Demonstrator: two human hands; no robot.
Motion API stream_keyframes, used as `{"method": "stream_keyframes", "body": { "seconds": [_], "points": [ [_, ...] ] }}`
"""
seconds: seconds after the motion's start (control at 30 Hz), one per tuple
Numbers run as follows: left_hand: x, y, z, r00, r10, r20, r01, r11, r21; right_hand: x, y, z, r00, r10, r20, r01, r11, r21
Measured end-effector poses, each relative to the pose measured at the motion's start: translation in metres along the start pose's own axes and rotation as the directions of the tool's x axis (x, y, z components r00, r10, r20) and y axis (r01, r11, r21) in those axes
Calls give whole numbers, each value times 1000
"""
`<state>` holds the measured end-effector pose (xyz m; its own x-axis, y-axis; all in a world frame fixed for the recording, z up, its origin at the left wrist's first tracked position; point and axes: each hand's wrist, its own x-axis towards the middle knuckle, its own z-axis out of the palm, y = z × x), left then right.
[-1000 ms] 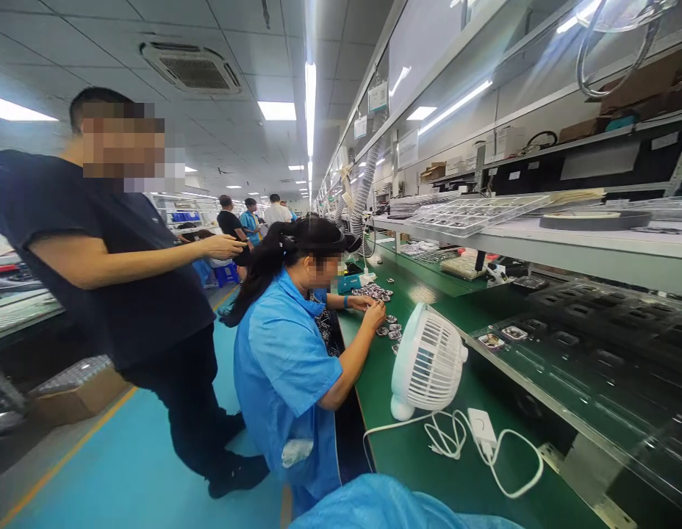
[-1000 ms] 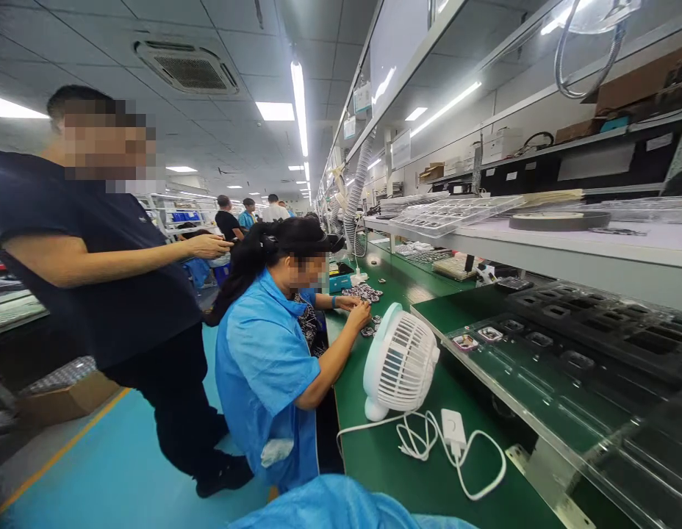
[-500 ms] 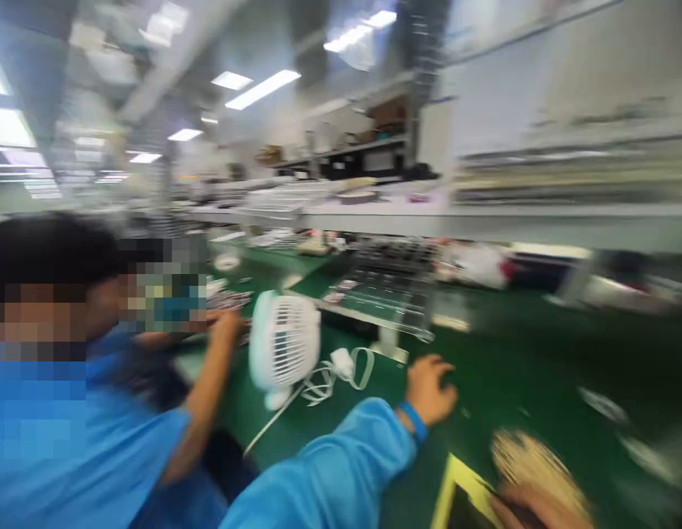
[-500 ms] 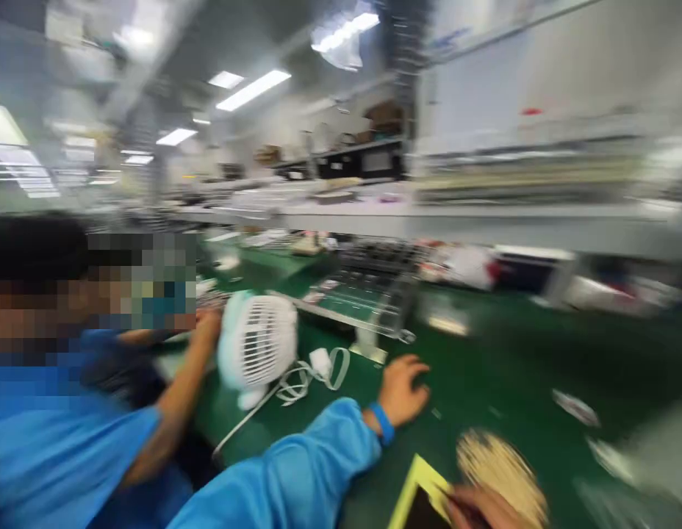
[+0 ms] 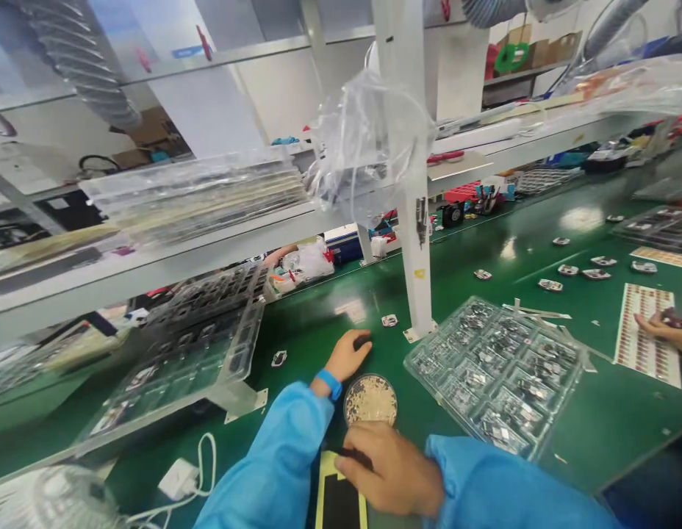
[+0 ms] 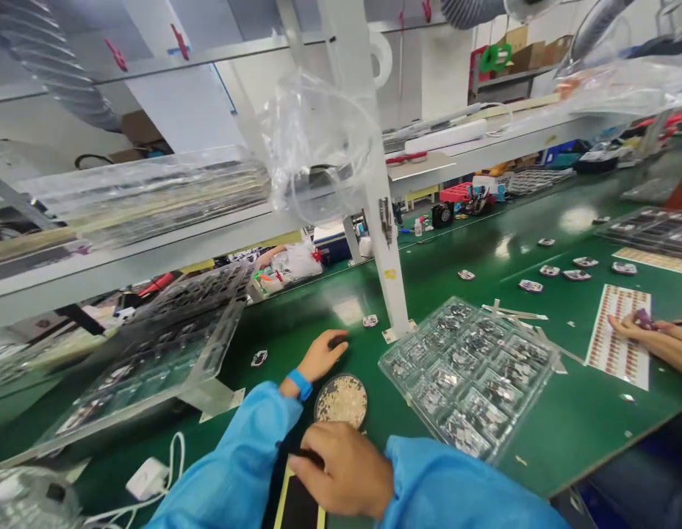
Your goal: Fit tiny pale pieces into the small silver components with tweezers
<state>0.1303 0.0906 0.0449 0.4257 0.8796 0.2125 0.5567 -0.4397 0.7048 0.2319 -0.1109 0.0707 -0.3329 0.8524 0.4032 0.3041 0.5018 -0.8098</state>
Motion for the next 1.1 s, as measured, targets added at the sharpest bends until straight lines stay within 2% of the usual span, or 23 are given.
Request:
{"method": "stream_keyframes", "body": {
  "seconds": [0.07,0.13,0.2,0.3,0.4,0.47,0.5,0.6,0.67,0.73,0.8,0.9,1.0,1.1],
  "points": [
    [38,7,21,999,-52,8,52,999,14,0,3,-2,999,-54,10,54,998,-21],
    [64,13,37,994,-106,-5,106,994,8,3,7,-5,996,-91,6,91,994,-58],
    [77,19,46,990,-139,-9,139,990,-38,6,12,-7,998,-63,2,63,995,-79],
    [75,24,45,987,-162,23,163,967,-195,13,19,-9,998,53,-26,-53,998,18],
    [46,19,27,977,-200,71,211,880,-425,18,25,-7,966,258,23,-253,919,303],
    [11,11,7,968,-231,101,247,781,-573,19,28,-6,913,393,111,-400,805,439],
    [-11,6,-5,962,-245,118,263,726,-635,19,29,-7,892,429,144,-445,775,449],
    [-83,-5,-38,937,-296,184,329,579,-746,17,31,-12,873,432,227,-483,832,274],
    [-126,-10,-55,918,-329,221,371,513,-774,16,32,-16,881,416,225,-450,883,131],
    [-159,-12,-67,905,-344,250,398,475,-785,15,32,-16,887,412,210,-437,895,88],
    [-181,-12,-75,897,-340,283,424,482,-766,14,33,-13,874,435,217,-472,866,166],
    [-194,-9,-82,898,-288,332,439,589,-679,13,34,-5,875,438,203,-482,819,310],
    [-198,-3,-85,902,-219,373,417,673,-611,11,38,1,934,343,100,-357,906,227],
    [-203,-1,-84,890,-231,393,416,766,-491,10,39,4,968,243,59,-247,966,79]
  ]
}}
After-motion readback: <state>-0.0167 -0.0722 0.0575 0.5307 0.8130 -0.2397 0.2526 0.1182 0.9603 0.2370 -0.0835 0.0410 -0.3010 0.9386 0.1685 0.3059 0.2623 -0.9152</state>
